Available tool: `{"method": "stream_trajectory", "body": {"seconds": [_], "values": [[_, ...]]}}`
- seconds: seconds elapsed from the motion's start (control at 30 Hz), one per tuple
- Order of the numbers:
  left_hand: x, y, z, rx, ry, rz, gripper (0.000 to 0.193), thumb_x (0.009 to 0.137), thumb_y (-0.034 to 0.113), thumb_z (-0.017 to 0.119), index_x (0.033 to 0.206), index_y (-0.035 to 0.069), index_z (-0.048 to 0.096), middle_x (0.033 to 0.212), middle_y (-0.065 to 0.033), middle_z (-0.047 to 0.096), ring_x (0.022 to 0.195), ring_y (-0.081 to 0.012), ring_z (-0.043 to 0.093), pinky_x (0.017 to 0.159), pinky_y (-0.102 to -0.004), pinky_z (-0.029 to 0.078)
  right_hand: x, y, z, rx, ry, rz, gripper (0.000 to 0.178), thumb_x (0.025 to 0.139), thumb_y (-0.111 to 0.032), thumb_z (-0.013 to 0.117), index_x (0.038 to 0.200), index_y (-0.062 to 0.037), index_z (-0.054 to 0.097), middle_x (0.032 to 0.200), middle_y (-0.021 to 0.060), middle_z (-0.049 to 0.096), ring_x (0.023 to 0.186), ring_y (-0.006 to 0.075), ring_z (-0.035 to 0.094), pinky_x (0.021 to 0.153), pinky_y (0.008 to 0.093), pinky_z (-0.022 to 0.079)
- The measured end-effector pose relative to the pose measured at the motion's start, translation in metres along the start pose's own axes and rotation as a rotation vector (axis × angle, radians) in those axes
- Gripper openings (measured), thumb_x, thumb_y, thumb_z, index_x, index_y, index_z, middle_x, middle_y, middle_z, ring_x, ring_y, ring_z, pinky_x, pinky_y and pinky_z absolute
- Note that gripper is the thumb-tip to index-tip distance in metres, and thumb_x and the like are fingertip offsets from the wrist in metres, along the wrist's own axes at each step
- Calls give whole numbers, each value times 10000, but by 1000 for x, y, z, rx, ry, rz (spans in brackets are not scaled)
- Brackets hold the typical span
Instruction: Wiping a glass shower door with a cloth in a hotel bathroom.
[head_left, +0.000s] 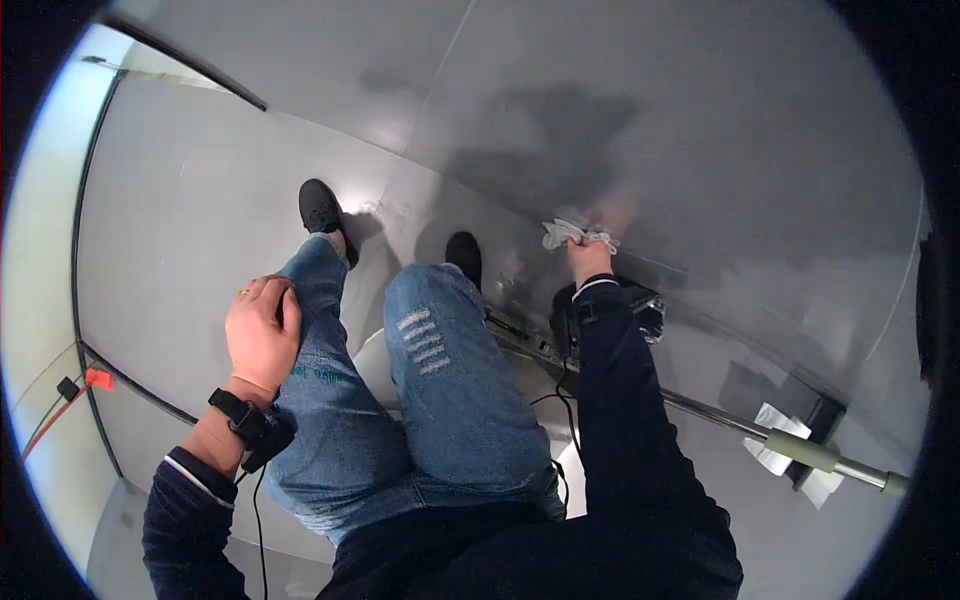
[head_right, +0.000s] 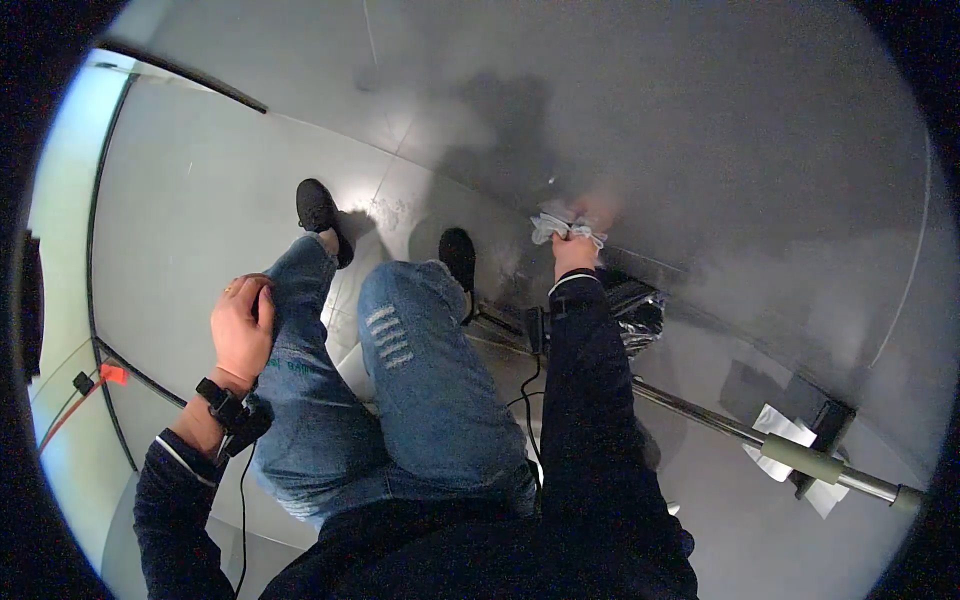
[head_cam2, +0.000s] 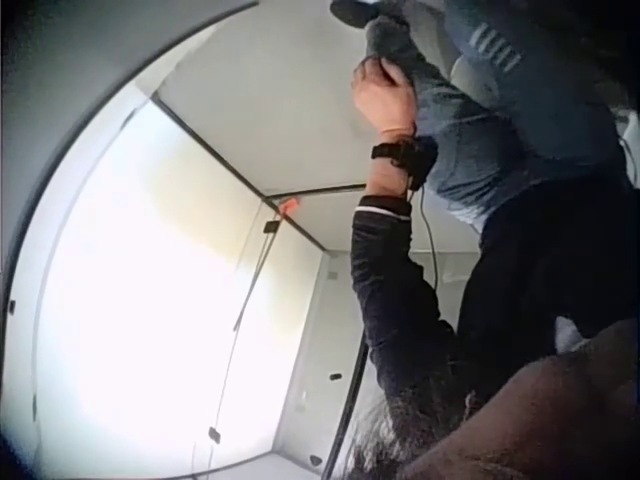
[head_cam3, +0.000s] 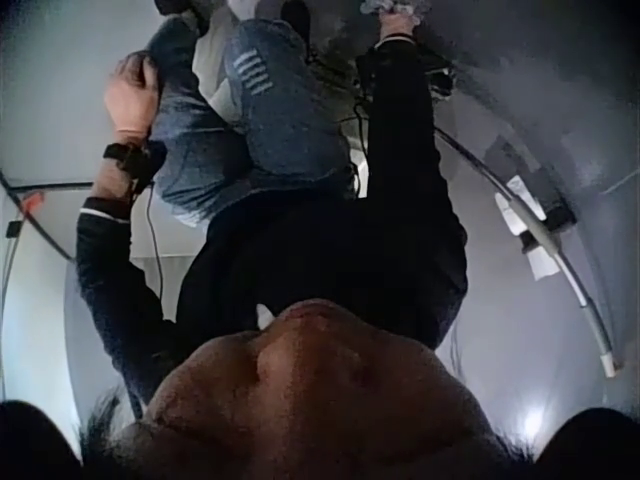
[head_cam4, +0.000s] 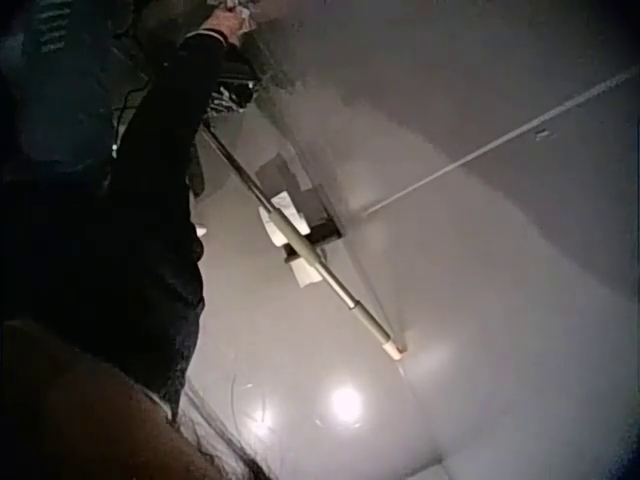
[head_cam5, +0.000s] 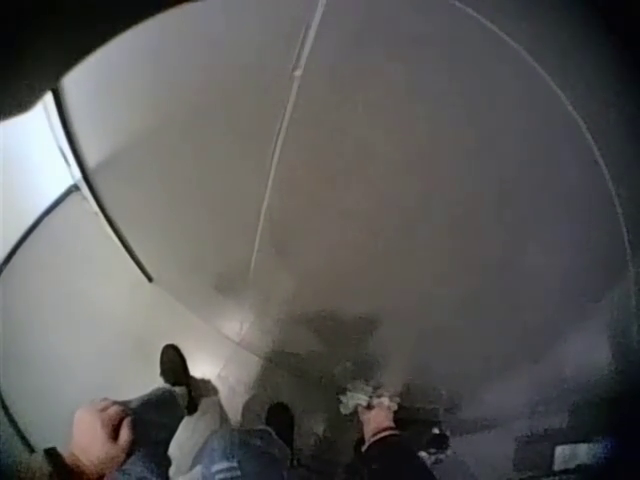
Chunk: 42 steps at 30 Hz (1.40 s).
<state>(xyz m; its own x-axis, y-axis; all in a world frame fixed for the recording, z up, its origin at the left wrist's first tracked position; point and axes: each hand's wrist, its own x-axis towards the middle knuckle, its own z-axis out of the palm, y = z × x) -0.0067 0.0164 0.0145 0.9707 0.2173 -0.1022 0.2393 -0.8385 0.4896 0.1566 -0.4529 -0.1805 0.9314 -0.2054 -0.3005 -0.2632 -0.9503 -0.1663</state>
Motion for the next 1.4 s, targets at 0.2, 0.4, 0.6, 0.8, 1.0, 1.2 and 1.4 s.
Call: {"method": "stream_trajectory", "body": {"seconds": [0.2, 0.4, 0.6, 0.8, 1.0, 1.2, 1.4], "values": [[1, 6, -2, -9, -46, -12, 125, 844, 90, 515, 884, 11, 605, 907, -146, 622, 861, -346, 585, 771, -398, 470, 0, 0, 5, -112, 70, -130, 398, 756, -406, 632, 893, -39, 698, 859, 183, 668, 846, 379, 622, 765, 461, 487], [-4, 8, -3, 23, -31, -7, 127, 847, 90, 512, 876, 10, 606, 892, -147, 622, 838, -352, 584, 757, -404, 469, -16, -83, -11, 79, -134, -127, 433, 794, -365, 604, 910, 48, 662, 901, 252, 642, 899, 394, 605, 805, 459, 467], [-6, 7, -1, 18, 7, 0, 105, 815, 108, 542, 850, 30, 602, 869, -120, 628, 813, -320, 588, 754, -395, 467, -22, -166, -8, 295, -306, -137, 435, 830, -339, 572, 1021, 48, 623, 1025, 272, 609, 979, 385, 584, 846, 440, 449], [-11, 5, 0, 3, 21, -7, 94, 810, 100, 546, 846, 30, 598, 879, -118, 630, 829, -318, 591, 759, -394, 470, -11, -235, 33, 369, -321, -197, 385, 820, -334, 584, 995, 2, 653, 992, 242, 634, 951, 381, 601, 838, 441, 459], [-8, 8, 0, -8, 12, -21, 89, 809, 98, 550, 839, 30, 599, 888, -118, 634, 839, -314, 593, 767, -390, 470, -10, -281, 48, 529, -225, -359, 359, 788, -360, 642, 995, -69, 683, 893, 128, 694, 854, 236, 668, 787, 337, 486], [-10, 8, -2, 1, 17, -21, 93, 811, 96, 547, 847, 31, 603, 884, -124, 631, 833, -322, 589, 773, -391, 465, -15, -285, 49, 674, -285, -377, 360, 785, -335, 663, 999, -47, 683, 903, 119, 697, 843, 208, 668, 778, 310, 489], [-10, 6, -1, -6, 4, -41, 94, 812, 95, 547, 851, 32, 605, 875, -127, 627, 820, -327, 584, 766, -391, 464, -18, -247, 46, 641, -215, -381, 326, 810, -284, 628, 928, 18, 662, 891, 198, 668, 842, 341, 638, 775, 394, 484]]}}
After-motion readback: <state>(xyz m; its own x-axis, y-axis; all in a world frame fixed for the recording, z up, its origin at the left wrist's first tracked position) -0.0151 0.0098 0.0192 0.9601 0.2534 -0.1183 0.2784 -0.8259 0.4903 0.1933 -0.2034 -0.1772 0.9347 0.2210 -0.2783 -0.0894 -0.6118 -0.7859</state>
